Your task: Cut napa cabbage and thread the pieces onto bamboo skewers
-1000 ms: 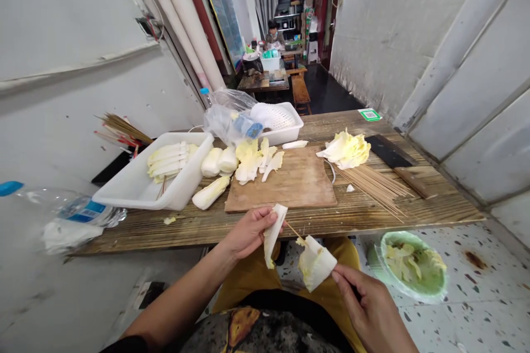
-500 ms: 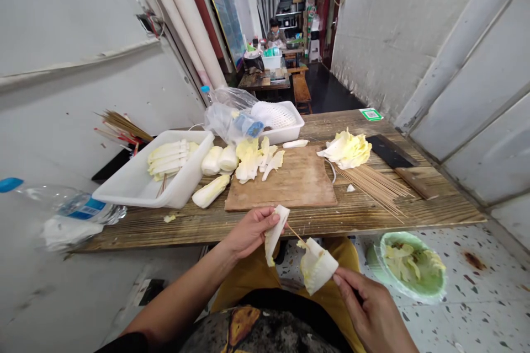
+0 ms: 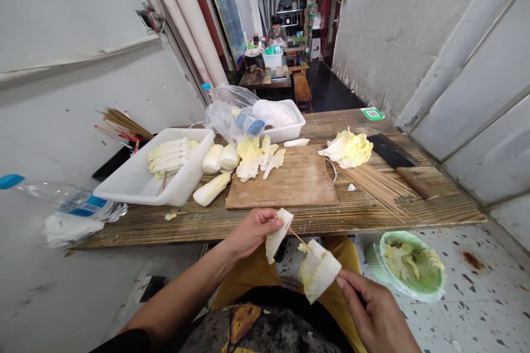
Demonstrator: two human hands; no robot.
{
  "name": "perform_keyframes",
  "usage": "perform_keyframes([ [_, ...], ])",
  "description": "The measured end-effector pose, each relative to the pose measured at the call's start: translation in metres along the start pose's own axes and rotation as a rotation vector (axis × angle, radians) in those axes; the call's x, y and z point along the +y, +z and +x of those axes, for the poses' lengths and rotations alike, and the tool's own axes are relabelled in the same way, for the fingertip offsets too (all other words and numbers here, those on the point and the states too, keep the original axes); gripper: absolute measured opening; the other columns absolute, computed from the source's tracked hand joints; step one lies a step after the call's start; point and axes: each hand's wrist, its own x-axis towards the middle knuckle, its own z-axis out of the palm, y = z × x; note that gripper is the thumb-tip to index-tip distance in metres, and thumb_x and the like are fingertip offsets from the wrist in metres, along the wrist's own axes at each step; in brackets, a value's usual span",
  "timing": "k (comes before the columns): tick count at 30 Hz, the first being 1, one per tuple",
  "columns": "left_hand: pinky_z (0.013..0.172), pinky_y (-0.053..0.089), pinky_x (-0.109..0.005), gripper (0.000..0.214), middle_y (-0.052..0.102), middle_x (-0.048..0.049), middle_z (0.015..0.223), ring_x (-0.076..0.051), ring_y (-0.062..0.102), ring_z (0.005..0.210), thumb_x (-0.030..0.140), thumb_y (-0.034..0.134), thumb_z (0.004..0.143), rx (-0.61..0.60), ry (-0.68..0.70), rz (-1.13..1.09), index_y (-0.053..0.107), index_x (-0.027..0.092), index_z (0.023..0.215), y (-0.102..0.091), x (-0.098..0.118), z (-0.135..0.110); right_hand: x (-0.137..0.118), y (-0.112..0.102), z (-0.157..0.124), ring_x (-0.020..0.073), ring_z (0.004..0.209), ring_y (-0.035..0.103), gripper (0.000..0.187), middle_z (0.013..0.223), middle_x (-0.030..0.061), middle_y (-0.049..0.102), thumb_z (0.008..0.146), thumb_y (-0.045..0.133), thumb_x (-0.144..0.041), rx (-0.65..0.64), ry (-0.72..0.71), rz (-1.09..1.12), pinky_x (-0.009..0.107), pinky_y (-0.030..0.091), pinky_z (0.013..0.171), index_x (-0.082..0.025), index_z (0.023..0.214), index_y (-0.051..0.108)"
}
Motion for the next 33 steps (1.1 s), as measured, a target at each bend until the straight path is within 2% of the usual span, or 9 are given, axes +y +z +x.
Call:
perform_keyframes([
  [6,0.051,0.034,-0.019,0.039,0.066,-0.0034,0.064,-0.008,0.050,0.052,0.045,0.080,0.056,-0.034,-0.023,0.049,0.070,0.010,0.069,-0.001,-0.001,-0.001,0.004,-0.001,-0.006,0.0205,0.089,0.067,0.032,0.104,0.0019,0.071,0.088,0.048,-0.038,-0.008,-0.006,-0.027,0.022,0.053,0.077,-0.024,0.111,0.065],
  [16,0.055,0.038,-0.020,0.036,0.069,-0.0049,0.067,-0.010,0.055,0.054,0.041,0.082,0.054,-0.052,-0.059,0.016,0.070,0.010,0.069,0.005,0.003,0.000,0.000,-0.001,-0.003,0.0215,0.087,0.067,0.032,0.100,0.0013,0.072,0.085,0.053,-0.042,0.004,-0.001,0.021,0.022,0.053,0.076,-0.025,0.108,0.068],
  [22,0.058,0.040,-0.021,0.036,0.069,-0.0048,0.066,-0.011,0.056,0.056,0.039,0.083,0.052,-0.062,-0.090,-0.013,0.070,0.010,0.068,0.007,0.001,0.002,-0.006,0.000,-0.002,0.0213,0.091,0.067,0.033,0.099,0.0020,0.072,0.088,0.047,-0.043,0.011,0.032,0.072,0.022,0.052,0.077,-0.024,0.107,0.067],
  [27,0.058,0.039,-0.020,0.038,0.068,-0.0055,0.070,-0.010,0.055,0.058,0.041,0.081,0.057,-0.087,-0.056,-0.012,0.072,0.010,0.076,0.011,0.001,0.000,-0.007,0.000,0.000,0.0220,0.089,0.067,0.033,0.098,0.0031,0.073,0.086,0.050,-0.044,0.030,0.027,0.102,0.023,0.053,0.075,-0.024,0.106,0.068],
  [30,0.058,0.039,-0.019,0.035,0.069,-0.0070,0.074,-0.010,0.056,0.061,0.040,0.080,0.059,-0.106,-0.038,-0.010,0.072,0.010,0.075,0.010,0.001,-0.003,-0.008,-0.002,0.002,0.0219,0.090,0.067,0.033,0.101,0.0035,0.072,0.087,0.050,-0.042,0.026,0.020,0.095,0.024,0.053,0.078,-0.024,0.108,0.068],
  [33,0.057,0.040,-0.020,0.034,0.068,-0.0056,0.069,-0.010,0.055,0.058,0.037,0.083,0.055,-0.042,-0.065,-0.069,0.072,0.010,0.072,0.006,0.001,-0.005,-0.008,-0.003,0.002,0.0217,0.093,0.067,0.032,0.104,0.0025,0.071,0.087,0.050,-0.039,0.016,0.001,0.093,0.023,0.053,0.078,-0.025,0.110,0.067],
])
